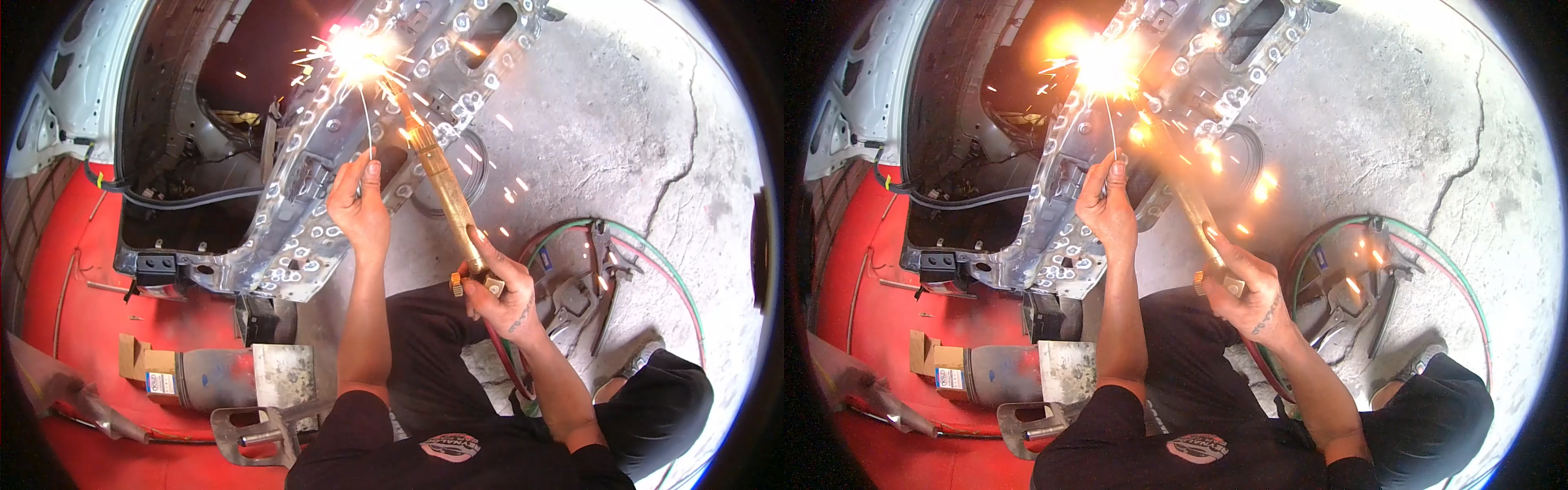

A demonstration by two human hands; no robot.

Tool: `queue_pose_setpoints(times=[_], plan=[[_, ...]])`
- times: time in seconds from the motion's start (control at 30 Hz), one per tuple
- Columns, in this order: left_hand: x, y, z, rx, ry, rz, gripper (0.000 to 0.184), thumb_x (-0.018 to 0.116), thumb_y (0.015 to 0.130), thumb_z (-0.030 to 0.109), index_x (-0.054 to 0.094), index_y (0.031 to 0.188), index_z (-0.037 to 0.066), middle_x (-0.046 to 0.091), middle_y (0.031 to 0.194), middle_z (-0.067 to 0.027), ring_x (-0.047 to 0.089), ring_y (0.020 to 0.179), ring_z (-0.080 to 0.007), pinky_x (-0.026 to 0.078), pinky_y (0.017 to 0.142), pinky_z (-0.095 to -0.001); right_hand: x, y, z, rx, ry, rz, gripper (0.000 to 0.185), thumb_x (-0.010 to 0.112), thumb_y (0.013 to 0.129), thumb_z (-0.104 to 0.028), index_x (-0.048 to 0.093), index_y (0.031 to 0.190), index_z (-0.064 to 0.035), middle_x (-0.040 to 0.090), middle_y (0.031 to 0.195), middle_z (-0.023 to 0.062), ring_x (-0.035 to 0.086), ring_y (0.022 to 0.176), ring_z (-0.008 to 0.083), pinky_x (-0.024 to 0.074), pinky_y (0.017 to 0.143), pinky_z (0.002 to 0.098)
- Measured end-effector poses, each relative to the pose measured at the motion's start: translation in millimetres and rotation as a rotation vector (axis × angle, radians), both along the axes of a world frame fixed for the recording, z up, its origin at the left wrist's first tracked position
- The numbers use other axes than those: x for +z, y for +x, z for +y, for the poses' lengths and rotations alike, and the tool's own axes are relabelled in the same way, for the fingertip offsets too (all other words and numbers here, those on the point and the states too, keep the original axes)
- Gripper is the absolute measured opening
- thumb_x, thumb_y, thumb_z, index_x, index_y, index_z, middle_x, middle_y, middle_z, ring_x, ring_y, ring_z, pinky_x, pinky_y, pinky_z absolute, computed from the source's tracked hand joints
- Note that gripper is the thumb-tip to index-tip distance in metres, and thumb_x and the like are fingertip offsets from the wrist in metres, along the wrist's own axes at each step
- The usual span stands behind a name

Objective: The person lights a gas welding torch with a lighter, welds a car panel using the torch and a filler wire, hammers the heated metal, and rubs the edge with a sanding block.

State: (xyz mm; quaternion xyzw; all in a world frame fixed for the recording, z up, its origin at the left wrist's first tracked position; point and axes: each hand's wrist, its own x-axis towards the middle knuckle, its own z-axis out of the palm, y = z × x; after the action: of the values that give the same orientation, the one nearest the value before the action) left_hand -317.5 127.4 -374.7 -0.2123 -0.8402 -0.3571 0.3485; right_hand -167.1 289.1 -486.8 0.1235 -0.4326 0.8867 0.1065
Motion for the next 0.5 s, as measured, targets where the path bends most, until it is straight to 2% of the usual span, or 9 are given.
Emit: queue_pose_setpoints(times=[0.1, 0.2, 0.5], plan=[[2.5, 2.3, 2.5, 0.019, -0.001, -0.013, 0.02, 0.069, 0.098, 0.003, 0.076, 0.116, -0.003, 0.067, 0.09, -0.0028, 0.055, 0.08, -0.0085, 0.045, 0.071, -0.0229, 0.2, -2.3, 4.3, 0.008, 0.075, 0.074, 0.067, 0.062, 0.094, 0.006, 0.041, 0.157, -0.0024, 0.069, 0.104, 0.0105, 0.064, 0.061, 0.0095, 0.0529, 0.056, 0.0233], [1.6, 0.9, 3.6, 0.004, 0.049, -0.019, 0.02, 0.072, 0.095, 0.002, 0.076, 0.114, -0.001, 0.065, 0.088, -0.0041, 0.054, 0.079, -0.0109, 0.042, 0.07, -0.0252, 0.1, -2.4, 3.6, -0.019, 0.093, 0.075, 0.067, 0.062, 0.094, 0.005, 0.04, 0.157, -0.0022, 0.069, 0.104, 0.0106, 0.064, 0.061, 0.0097, 0.053, 0.056, 0.0234], [2.3, 1.5, 6.1, 0.009, 0.052, -0.011, 0.02, 0.072, 0.094, 0.001, 0.076, 0.113, -0.001, 0.065, 0.088, -0.0037, 0.055, 0.08, -0.0108, 0.043, 0.071, -0.025, 0.1, -1.8, 3.9, -0.007, 0.081, 0.069, 0.068, 0.062, 0.094, 0.006, 0.04, 0.158, -0.0029, 0.069, 0.103, 0.0104, 0.064, 0.061, 0.0095, 0.0535, 0.056, 0.0232]])
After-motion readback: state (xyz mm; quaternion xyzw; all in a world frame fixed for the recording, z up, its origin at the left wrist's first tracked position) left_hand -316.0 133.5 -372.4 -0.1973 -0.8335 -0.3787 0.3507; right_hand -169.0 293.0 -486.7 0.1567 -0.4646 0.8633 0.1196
